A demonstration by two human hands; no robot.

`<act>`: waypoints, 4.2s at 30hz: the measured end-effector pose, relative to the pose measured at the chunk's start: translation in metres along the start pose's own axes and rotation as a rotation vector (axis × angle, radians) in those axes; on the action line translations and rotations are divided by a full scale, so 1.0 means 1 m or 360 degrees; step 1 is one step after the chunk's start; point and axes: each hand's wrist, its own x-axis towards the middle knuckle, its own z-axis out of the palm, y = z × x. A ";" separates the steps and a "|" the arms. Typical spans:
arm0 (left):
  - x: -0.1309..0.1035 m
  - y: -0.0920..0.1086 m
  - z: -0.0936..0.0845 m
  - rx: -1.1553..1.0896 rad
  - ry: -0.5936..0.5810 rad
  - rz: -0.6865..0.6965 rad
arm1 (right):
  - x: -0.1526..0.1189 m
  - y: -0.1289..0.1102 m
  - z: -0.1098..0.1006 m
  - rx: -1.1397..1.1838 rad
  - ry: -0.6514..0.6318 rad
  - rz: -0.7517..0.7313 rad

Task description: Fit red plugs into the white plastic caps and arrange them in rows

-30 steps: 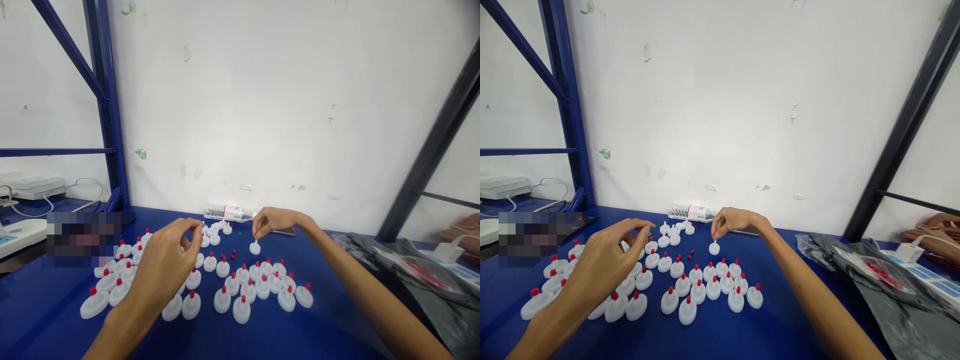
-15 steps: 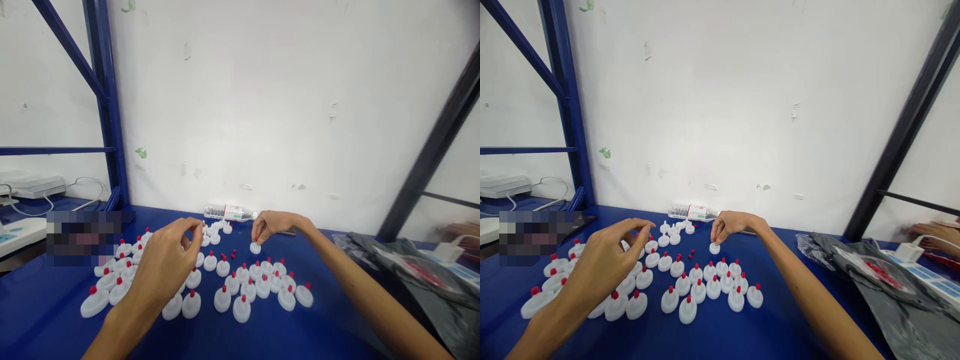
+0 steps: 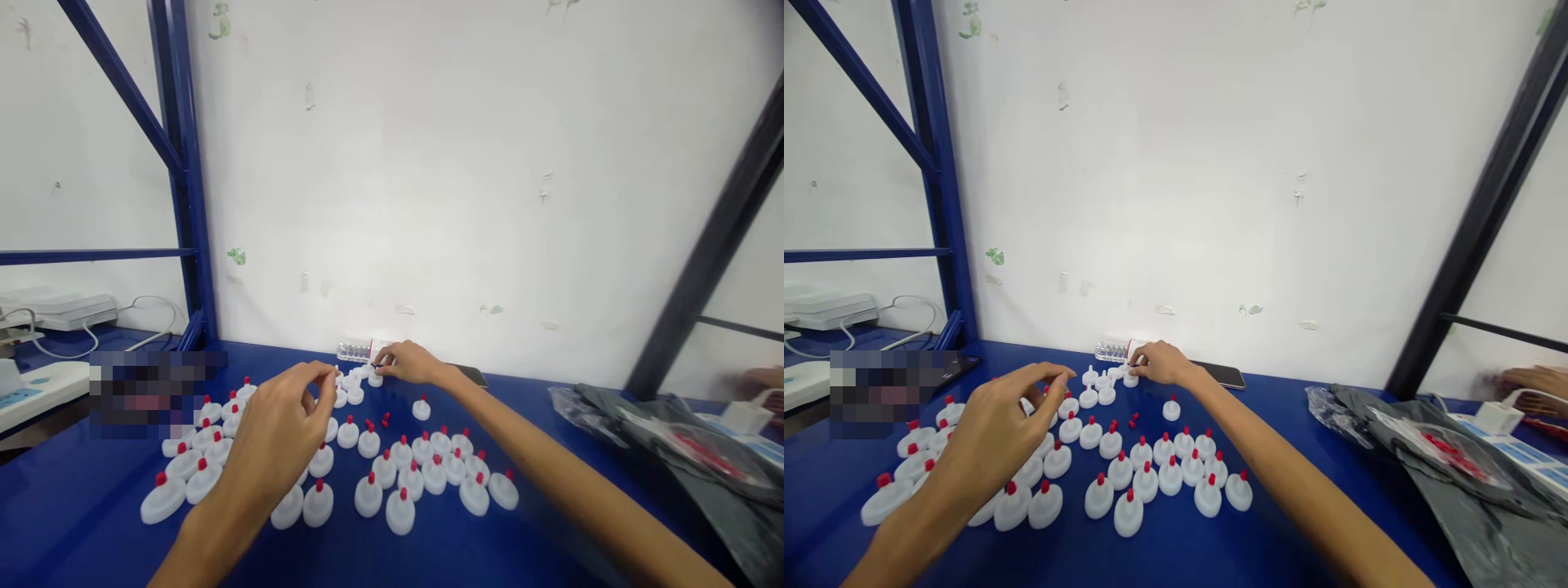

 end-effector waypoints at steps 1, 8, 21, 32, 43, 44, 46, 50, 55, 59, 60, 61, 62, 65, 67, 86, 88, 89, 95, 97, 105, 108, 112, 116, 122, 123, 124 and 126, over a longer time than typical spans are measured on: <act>0.000 0.000 0.000 0.0001 0.0008 0.0004 | 0.004 -0.002 0.004 -0.0030 -0.0014 0.0015; -0.001 0.004 0.001 0.0001 0.0011 -0.0018 | -0.021 -0.021 -0.015 0.0093 0.0121 -0.0062; 0.001 0.010 -0.006 -0.0184 -0.0106 -0.0127 | -0.052 -0.069 -0.048 0.0636 0.0122 -0.0493; 0.000 0.007 -0.006 -0.0131 -0.0183 -0.0213 | 0.010 0.003 0.015 -0.0359 -0.0005 0.0071; -0.003 0.009 -0.005 -0.0104 -0.0352 -0.0350 | 0.008 -0.001 0.013 -0.0347 0.0022 0.0075; -0.003 0.007 -0.004 -0.0114 -0.0349 -0.0322 | 0.004 -0.003 0.008 -0.0282 0.0056 0.0050; -0.001 0.005 -0.003 -0.0140 -0.0372 -0.0256 | -0.007 -0.010 -0.005 -0.0113 0.0139 -0.0023; 0.000 0.002 -0.004 -0.0157 -0.0437 -0.0274 | -0.034 -0.039 -0.032 0.0304 0.0236 -0.0235; 0.000 0.003 -0.003 -0.0181 -0.0383 -0.0258 | -0.061 -0.081 -0.049 0.1075 0.0116 -0.0500; 0.000 0.006 -0.006 -0.0267 -0.0393 -0.0264 | -0.069 -0.097 -0.046 0.1122 0.0157 -0.0528; 0.000 0.007 -0.007 -0.0275 -0.0398 -0.0269 | -0.069 -0.099 -0.044 0.1117 0.0180 -0.0536; -0.001 0.008 -0.008 -0.0284 -0.0401 -0.0275 | -0.069 -0.099 -0.043 0.1125 0.0202 -0.0535; -0.001 0.009 -0.009 -0.0295 -0.0405 -0.0283 | -0.069 -0.099 -0.042 0.1141 0.0224 -0.0522; -0.002 0.008 -0.008 -0.0324 -0.0378 -0.0281 | -0.067 -0.097 -0.043 0.1169 0.0294 -0.0473; -0.002 0.007 -0.006 -0.0310 -0.0336 -0.0260 | -0.067 -0.096 -0.043 0.1131 0.0326 -0.0488; 0.001 0.016 -0.011 -0.0418 -0.0385 -0.0184 | -0.063 -0.090 -0.039 0.1584 -0.0179 -0.0449; 0.001 0.017 -0.011 -0.0468 -0.0426 -0.0164 | -0.064 -0.089 -0.040 0.1621 -0.0364 -0.0447; 0.001 0.018 -0.010 -0.0490 -0.0450 -0.0159 | -0.064 -0.088 -0.041 0.1637 -0.0456 -0.0448; 0.000 0.012 -0.004 -0.0295 -0.0324 -0.0223 | -0.054 -0.057 -0.043 0.1547 -0.0474 -0.0275; -0.001 0.008 -0.002 -0.0211 -0.0247 -0.0200 | -0.049 -0.034 -0.042 0.1352 -0.0349 -0.0076; -0.002 0.009 -0.002 -0.0161 -0.0213 -0.0191 | -0.036 0.040 -0.020 0.0865 -0.0450 0.0321; -0.002 0.010 -0.004 -0.0185 -0.0232 -0.0188 | -0.037 0.043 -0.017 0.0704 -0.0509 0.0325; -0.002 0.012 -0.005 -0.0195 -0.0235 -0.0187 | -0.041 0.035 -0.029 0.0455 -0.0360 0.0199; -0.002 0.012 -0.004 -0.0182 -0.0204 -0.0190 | -0.029 0.017 -0.030 0.0170 -0.0021 0.0052; -0.001 0.009 -0.004 -0.0120 -0.0169 -0.0157 | 0.021 -0.016 0.010 -0.0192 0.0077 0.0028; -0.001 0.009 -0.004 -0.0116 -0.0173 -0.0155 | 0.027 -0.019 0.015 -0.0234 0.0078 0.0045; 0.000 0.008 -0.004 -0.0115 -0.0178 -0.0159 | 0.032 -0.021 0.017 -0.0266 0.0077 0.0061; 0.001 0.008 -0.005 -0.0113 -0.0194 -0.0172 | 0.034 -0.021 0.015 -0.0296 0.0077 0.0079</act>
